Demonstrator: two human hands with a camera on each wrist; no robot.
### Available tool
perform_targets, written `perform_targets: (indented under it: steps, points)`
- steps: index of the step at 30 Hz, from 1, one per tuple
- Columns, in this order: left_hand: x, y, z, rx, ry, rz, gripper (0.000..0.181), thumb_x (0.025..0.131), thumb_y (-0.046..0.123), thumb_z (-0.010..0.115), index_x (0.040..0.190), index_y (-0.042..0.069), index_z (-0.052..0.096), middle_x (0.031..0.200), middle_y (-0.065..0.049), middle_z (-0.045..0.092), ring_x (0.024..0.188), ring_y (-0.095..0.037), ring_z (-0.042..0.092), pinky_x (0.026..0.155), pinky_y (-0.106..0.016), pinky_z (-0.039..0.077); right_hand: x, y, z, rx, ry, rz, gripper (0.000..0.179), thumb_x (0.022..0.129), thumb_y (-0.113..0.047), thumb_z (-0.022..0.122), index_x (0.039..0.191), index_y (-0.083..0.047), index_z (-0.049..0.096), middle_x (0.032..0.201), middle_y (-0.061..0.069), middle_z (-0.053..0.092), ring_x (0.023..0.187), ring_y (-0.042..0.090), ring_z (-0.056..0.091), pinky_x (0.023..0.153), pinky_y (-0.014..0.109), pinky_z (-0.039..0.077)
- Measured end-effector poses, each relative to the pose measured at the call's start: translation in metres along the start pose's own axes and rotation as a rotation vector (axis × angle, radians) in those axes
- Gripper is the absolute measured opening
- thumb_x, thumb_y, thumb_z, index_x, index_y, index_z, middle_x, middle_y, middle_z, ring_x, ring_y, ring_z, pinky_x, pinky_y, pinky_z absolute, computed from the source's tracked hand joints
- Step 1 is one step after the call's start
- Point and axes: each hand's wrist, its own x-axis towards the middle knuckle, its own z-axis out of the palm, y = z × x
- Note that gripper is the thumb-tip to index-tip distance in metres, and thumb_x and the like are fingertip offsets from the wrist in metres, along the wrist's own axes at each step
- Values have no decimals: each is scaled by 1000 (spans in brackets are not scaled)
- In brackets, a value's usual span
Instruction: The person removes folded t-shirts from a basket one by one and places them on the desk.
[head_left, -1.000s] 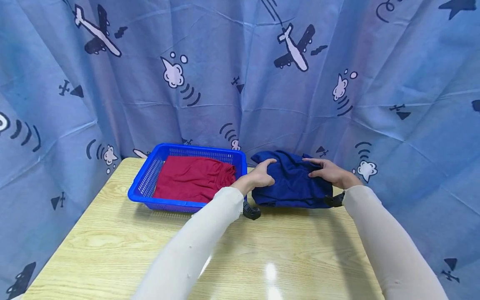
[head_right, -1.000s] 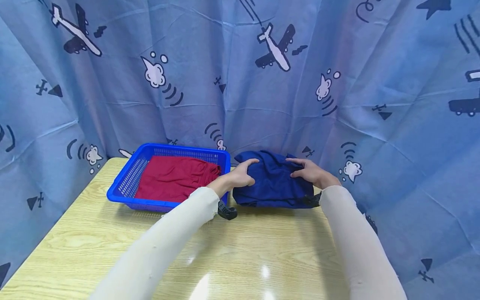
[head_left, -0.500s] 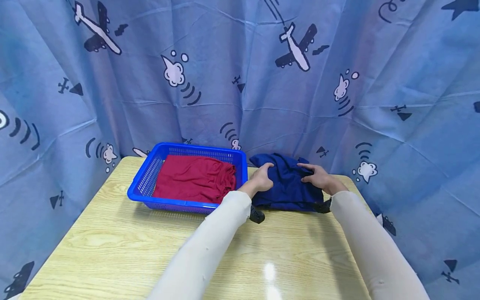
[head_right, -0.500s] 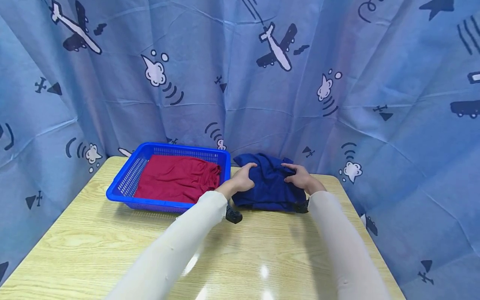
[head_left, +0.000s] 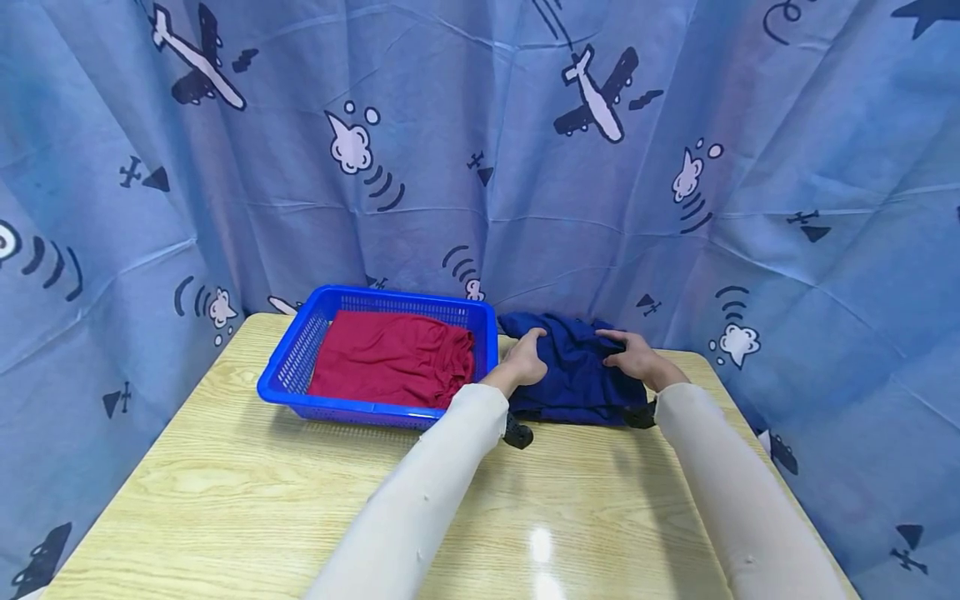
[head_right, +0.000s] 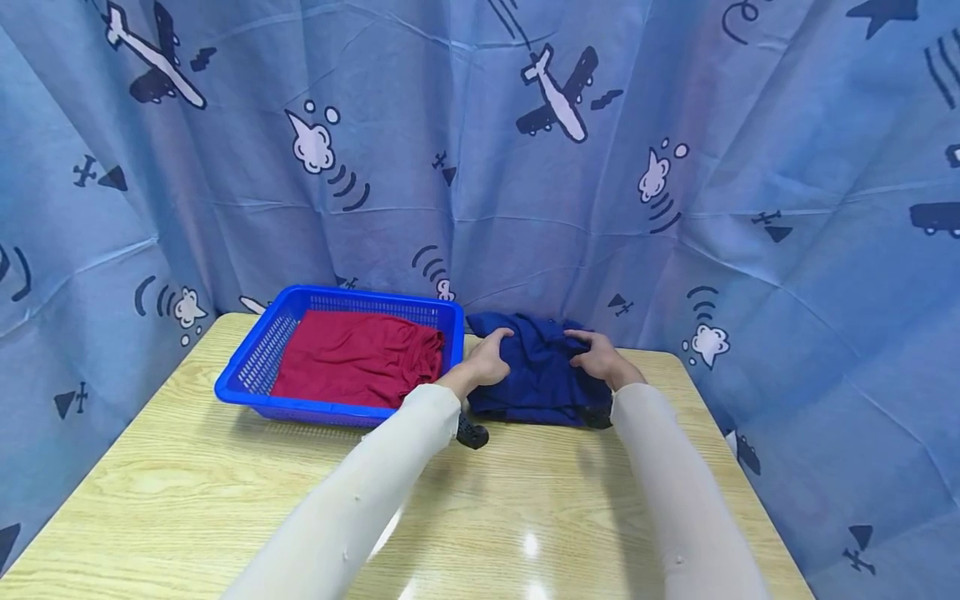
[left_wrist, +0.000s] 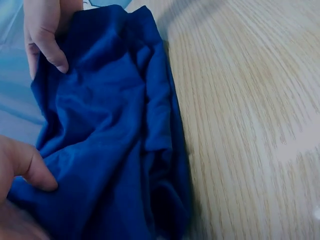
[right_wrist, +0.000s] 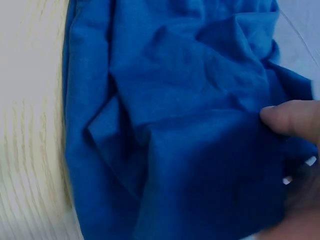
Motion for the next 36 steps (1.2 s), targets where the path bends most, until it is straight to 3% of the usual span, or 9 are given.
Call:
perform_targets:
  steps: [4, 8, 14, 18, 22, 26, 29, 32, 36]
  points:
    - [-1, 0, -2, 25, -5, -11, 64, 93, 2, 55, 153, 18, 40, 158, -4, 45, 141, -26, 47, 115, -37, 42, -3, -1, 0, 8, -11, 2, 68, 98, 7, 49, 160, -4, 25, 165, 34, 5, 153, 52, 5, 121, 65, 23]
    - [-5, 2, -4, 24, -24, -71, 64, 97, 14, 59, 156, 17, 35, 160, -10, 42, 148, -29, 39, 119, -42, 38, -6, -2, -1, -4, -34, 13, 64, 100, 2, 46, 159, 0, 23, 163, 37, 10, 150, 54, 14, 120, 64, 27]
    - [-11, 12, -8, 87, -35, -159, 73, 96, 31, 62, 160, 20, 28, 168, -23, 17, 156, -41, 18, 125, -53, 26, -11, -5, -7, -192, -58, 27, 63, 104, -19, 46, 156, 9, 23, 161, 38, 15, 148, 56, 15, 118, 65, 27]
    - [-15, 15, -11, 124, -25, -116, 72, 96, 32, 62, 159, 20, 30, 166, -21, 24, 155, -38, 23, 125, -51, 27, -16, -10, -11, -193, -55, 36, 64, 106, -24, 44, 157, 8, 21, 160, 39, 15, 147, 56, 19, 118, 65, 28]
    - [-19, 15, -13, 146, -16, -60, 66, 98, 31, 60, 157, 18, 35, 162, -15, 36, 151, -31, 34, 123, -45, 32, -20, -13, -15, -116, -47, 31, 63, 108, -26, 42, 158, 5, 21, 158, 39, 24, 138, 54, 36, 112, 61, 40]
    - [-23, 14, -14, 142, -6, 0, 61, 99, 29, 59, 155, 15, 39, 160, -9, 43, 150, -25, 38, 122, -39, 34, -21, -16, -15, -69, -30, -9, 59, 109, -25, 43, 157, 5, 27, 151, 37, 40, 128, 47, 50, 95, 45, 53]
    - [-27, 14, -15, 126, -7, 43, 57, 99, 27, 58, 153, 14, 43, 157, -6, 47, 147, -24, 43, 120, -38, 37, -23, -20, -12, -57, -21, -44, 57, 108, -24, 44, 155, 5, 30, 147, 35, 46, 120, 43, 56, 83, 33, 51]
    - [-31, 13, -16, 102, -23, 82, 55, 99, 25, 58, 152, 14, 45, 157, -5, 48, 146, -24, 45, 118, -39, 39, -25, -26, -9, -76, -25, -81, 57, 108, -26, 44, 155, 4, 32, 149, 35, 45, 124, 43, 57, 90, 38, 54]
    - [-36, 12, -17, 76, -56, 129, 55, 100, 26, 57, 152, 15, 44, 157, -5, 47, 145, -25, 45, 117, -41, 41, -30, -35, -3, -72, -17, -121, 55, 109, -26, 44, 154, 3, 34, 150, 35, 44, 129, 47, 54, 106, 56, 48]
